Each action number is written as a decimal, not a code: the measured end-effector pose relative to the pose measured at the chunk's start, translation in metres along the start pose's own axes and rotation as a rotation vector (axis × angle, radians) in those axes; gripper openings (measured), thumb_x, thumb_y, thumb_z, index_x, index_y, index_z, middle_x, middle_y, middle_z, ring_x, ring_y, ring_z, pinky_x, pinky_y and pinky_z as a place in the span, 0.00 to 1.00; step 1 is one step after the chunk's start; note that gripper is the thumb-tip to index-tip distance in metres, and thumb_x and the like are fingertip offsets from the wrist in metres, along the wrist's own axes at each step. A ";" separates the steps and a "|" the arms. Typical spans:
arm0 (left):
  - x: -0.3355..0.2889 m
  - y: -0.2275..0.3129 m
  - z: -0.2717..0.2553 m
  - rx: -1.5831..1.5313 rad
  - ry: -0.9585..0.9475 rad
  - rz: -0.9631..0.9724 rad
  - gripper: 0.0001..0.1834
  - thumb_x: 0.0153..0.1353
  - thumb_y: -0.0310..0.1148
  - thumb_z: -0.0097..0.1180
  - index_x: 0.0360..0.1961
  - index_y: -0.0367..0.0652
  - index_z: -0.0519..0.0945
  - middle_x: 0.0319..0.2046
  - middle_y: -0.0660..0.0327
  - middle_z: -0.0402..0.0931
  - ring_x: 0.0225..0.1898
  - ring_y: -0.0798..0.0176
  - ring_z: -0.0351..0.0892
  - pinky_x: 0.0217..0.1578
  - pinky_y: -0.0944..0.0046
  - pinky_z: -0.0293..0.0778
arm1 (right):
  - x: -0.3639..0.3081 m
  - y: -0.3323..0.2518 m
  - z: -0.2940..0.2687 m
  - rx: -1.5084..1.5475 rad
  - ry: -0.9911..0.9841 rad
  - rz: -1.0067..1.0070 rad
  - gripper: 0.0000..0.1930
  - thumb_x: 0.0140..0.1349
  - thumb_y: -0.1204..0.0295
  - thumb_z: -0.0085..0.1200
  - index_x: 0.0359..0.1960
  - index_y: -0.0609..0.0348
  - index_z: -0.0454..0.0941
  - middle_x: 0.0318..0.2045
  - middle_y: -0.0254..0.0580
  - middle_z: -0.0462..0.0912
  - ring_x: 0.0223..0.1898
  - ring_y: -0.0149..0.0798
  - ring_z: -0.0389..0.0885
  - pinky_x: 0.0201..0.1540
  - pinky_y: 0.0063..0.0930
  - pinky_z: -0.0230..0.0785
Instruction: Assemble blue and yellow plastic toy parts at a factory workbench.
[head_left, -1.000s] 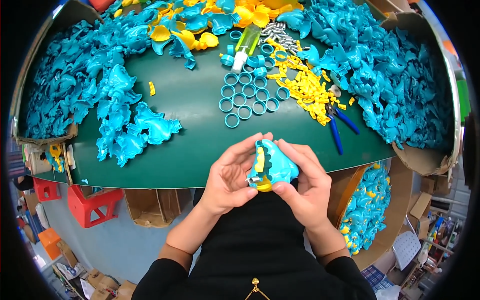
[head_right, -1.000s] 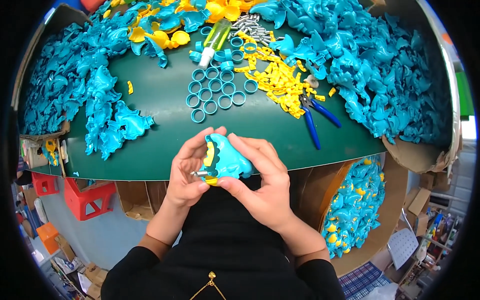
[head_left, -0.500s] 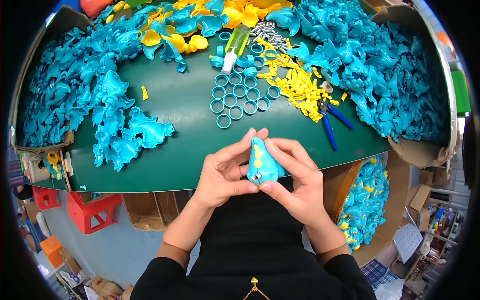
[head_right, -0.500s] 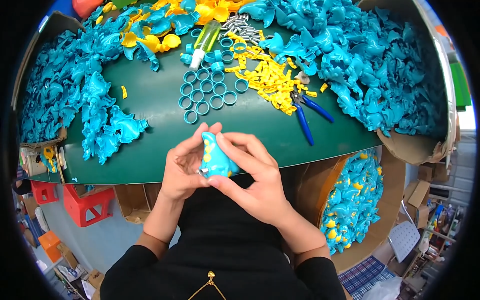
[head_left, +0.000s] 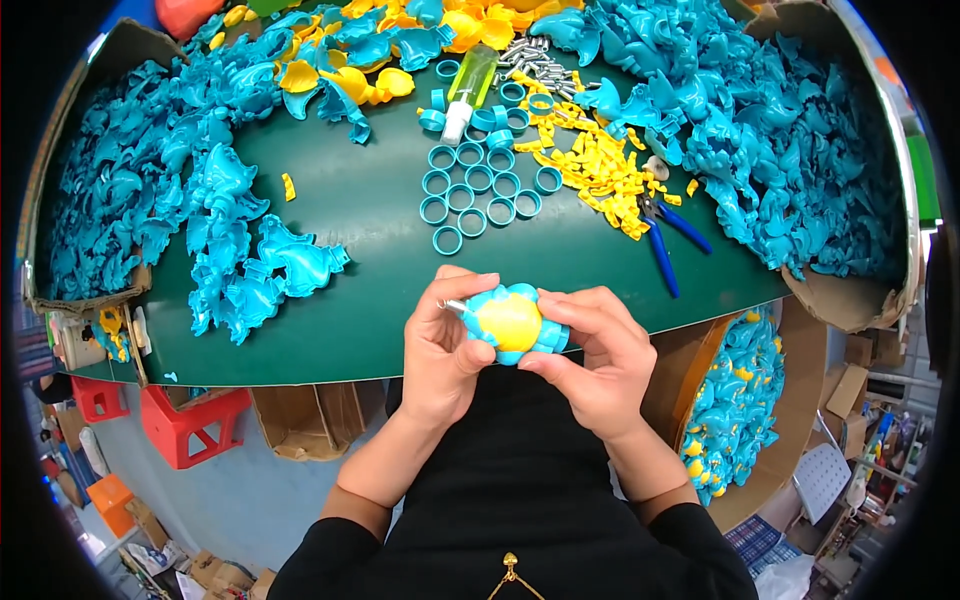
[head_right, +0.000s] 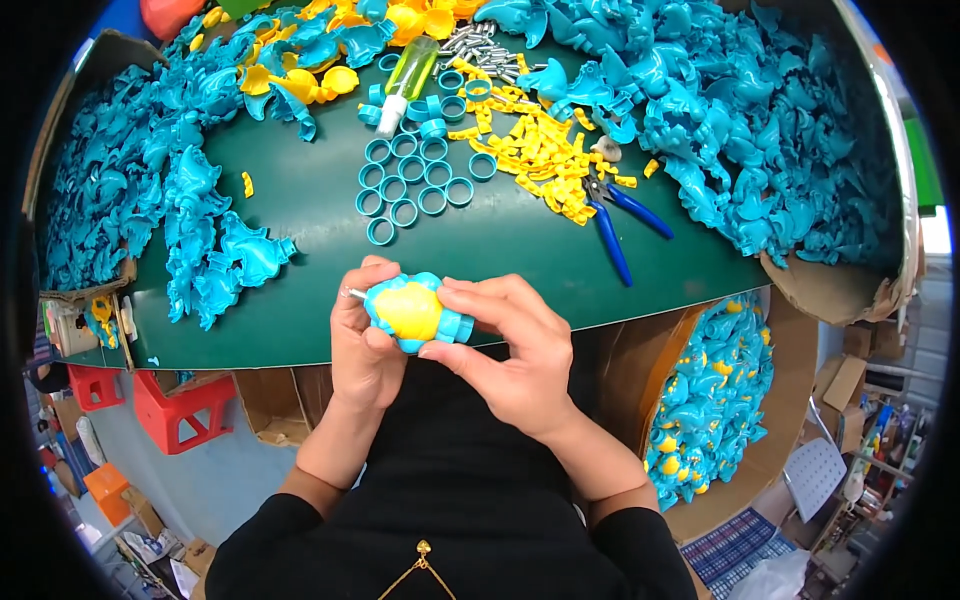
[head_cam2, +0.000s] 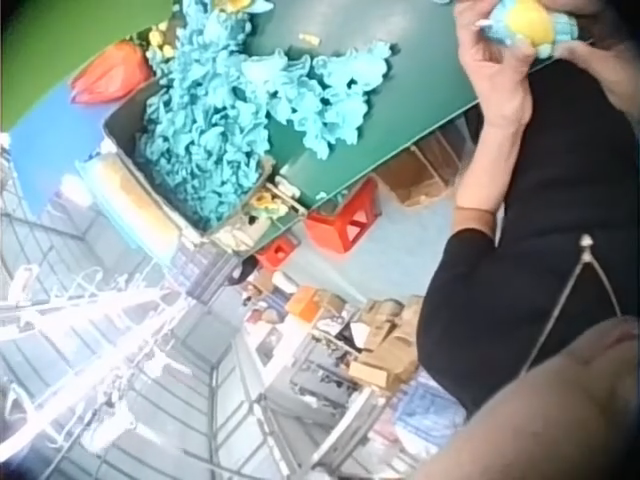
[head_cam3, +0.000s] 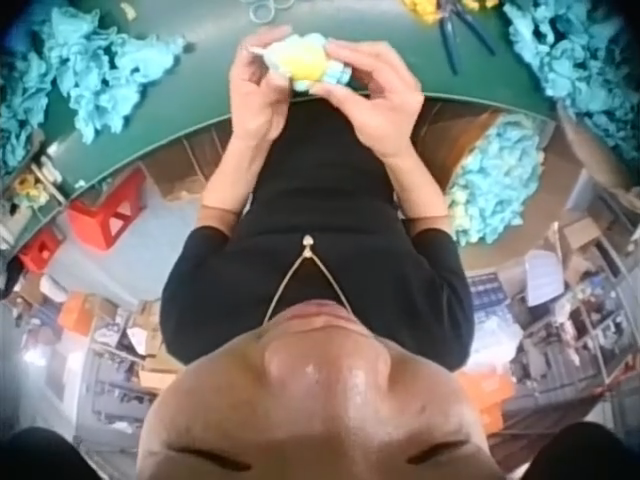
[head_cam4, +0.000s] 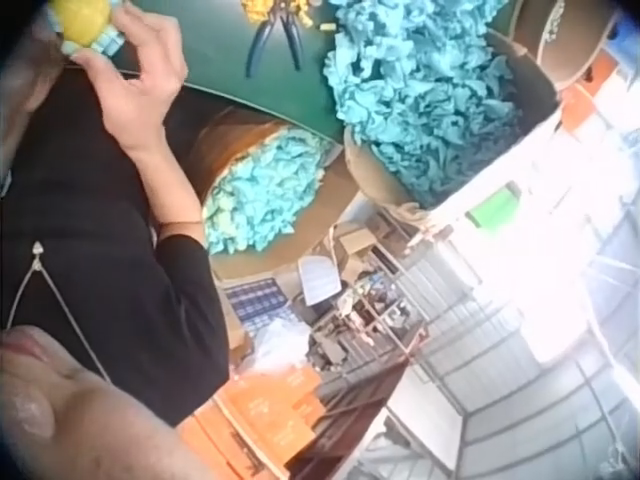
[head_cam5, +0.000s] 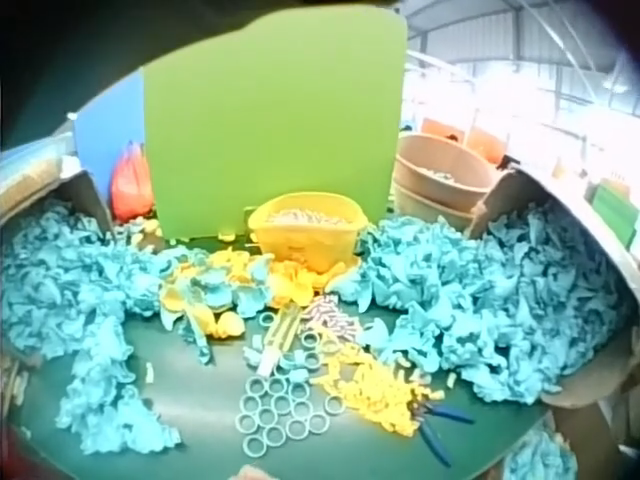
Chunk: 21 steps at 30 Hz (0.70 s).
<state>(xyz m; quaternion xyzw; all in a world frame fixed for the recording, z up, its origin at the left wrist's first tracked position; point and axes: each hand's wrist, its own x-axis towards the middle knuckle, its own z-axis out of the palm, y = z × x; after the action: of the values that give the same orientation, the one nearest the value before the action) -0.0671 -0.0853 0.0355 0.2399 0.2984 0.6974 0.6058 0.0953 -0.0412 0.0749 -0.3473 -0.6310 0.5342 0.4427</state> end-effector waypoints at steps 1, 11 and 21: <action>0.002 0.002 0.004 -0.065 -0.002 -0.017 0.33 0.55 0.39 0.74 0.59 0.41 0.76 0.55 0.63 0.69 0.54 0.63 0.76 0.55 0.63 0.75 | 0.002 0.001 0.000 0.100 0.016 0.037 0.25 0.50 0.82 0.72 0.52 0.68 0.80 0.47 0.46 0.80 0.47 0.39 0.82 0.50 0.30 0.79; 0.004 0.022 -0.012 0.960 -0.075 0.533 0.23 0.46 0.28 0.74 0.46 0.38 0.86 0.43 0.53 0.85 0.45 0.56 0.83 0.46 0.62 0.78 | 0.024 -0.013 -0.015 -0.282 -0.416 -0.052 0.43 0.47 0.75 0.75 0.67 0.62 0.66 0.64 0.56 0.73 0.67 0.50 0.71 0.67 0.42 0.64; 0.017 0.026 -0.010 0.980 -0.406 0.170 0.25 0.50 0.34 0.75 0.50 0.39 0.84 0.48 0.60 0.81 0.54 0.55 0.76 0.57 0.55 0.70 | 0.101 0.041 -0.042 0.080 -0.058 0.132 0.30 0.52 0.79 0.71 0.58 0.65 0.74 0.51 0.42 0.79 0.50 0.38 0.82 0.52 0.32 0.79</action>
<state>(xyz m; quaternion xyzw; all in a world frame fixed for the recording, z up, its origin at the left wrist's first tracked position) -0.0948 -0.0723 0.0461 0.6480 0.4452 0.4626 0.4097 0.0958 0.0740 0.0557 -0.3545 -0.5973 0.5970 0.4015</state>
